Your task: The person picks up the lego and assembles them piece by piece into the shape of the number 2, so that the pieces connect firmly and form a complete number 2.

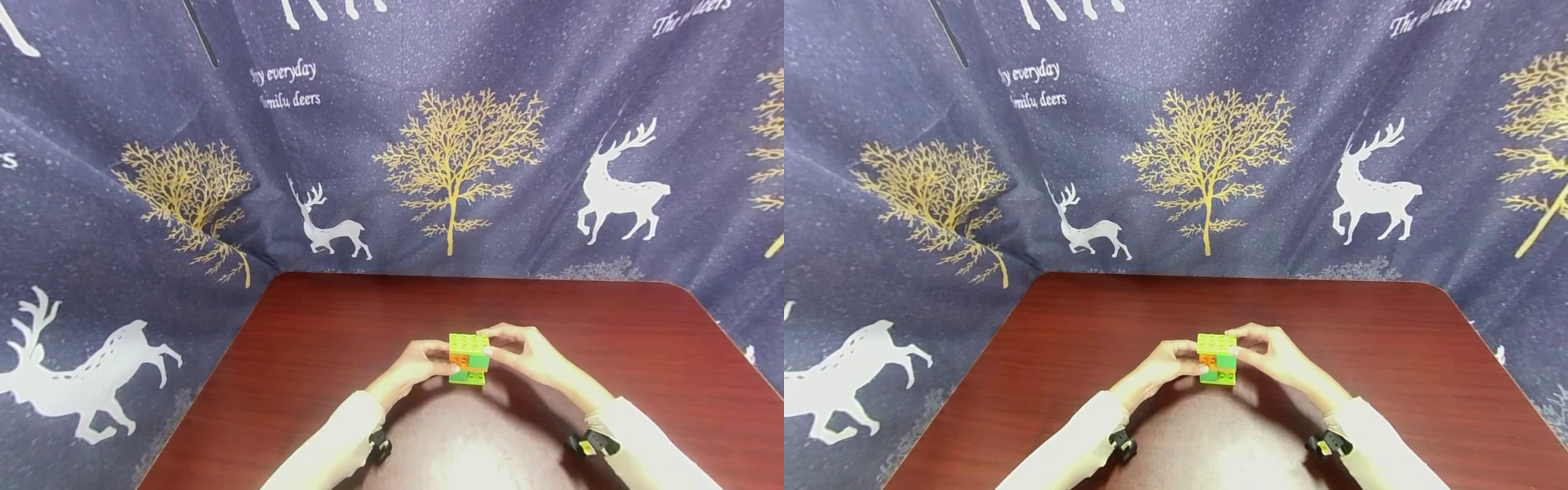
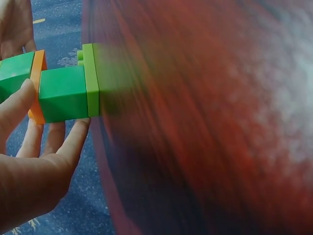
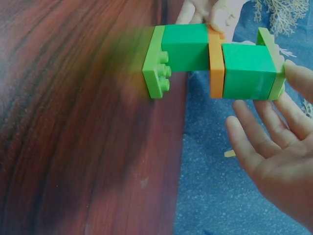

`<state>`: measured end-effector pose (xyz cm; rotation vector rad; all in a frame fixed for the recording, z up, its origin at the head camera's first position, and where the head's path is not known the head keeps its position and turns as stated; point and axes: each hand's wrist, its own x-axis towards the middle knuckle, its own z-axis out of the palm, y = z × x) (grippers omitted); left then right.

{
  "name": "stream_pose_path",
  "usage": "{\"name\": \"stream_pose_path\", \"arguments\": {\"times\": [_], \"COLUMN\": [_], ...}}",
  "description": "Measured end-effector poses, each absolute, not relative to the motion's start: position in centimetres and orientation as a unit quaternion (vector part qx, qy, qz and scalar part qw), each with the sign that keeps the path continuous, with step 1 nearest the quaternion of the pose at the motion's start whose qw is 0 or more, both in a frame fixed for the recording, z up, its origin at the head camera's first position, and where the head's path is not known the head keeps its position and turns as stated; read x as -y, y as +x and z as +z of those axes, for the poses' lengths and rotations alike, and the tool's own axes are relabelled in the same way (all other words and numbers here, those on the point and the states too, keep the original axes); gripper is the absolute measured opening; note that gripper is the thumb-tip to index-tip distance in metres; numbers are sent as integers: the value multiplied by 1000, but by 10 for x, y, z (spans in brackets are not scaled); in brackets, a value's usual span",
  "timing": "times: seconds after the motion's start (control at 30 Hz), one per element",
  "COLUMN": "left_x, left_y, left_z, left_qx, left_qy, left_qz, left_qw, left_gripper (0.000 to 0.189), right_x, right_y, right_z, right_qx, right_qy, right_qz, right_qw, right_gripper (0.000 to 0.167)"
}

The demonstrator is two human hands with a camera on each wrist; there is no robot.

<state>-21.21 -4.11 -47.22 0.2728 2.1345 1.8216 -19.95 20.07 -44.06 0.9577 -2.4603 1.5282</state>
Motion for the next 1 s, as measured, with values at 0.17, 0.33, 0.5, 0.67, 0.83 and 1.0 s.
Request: {"name": "stream_pose_path", "arguments": {"times": [0.17,0.33,0.5,0.67,0.83,1.0], "left_x": [39,38,38,38,39,41], "left_y": [-212,-209,-206,-204,-204,-204], "left_z": [-472,-471,-470,-469,-469,-467], "left_qx": [-756,-759,-758,-749,-746,-743], "left_qy": [92,89,90,94,95,92], "left_qz": [629,628,631,640,643,647], "left_qw": [156,145,138,144,145,148], "left_gripper": [34,32,32,36,39,38], "right_x": [-202,-202,-201,-201,-202,-201], "right_y": [-197,-195,-194,-195,-195,-196], "right_z": [-441,-440,-441,-445,-450,-452], "right_qx": [808,800,800,795,791,778], "right_qy": [308,309,308,311,310,309], "right_qz": [502,514,515,520,527,546], "right_qw": [36,18,13,15,28,26], "right_gripper": [30,35,40,41,38,35]}}
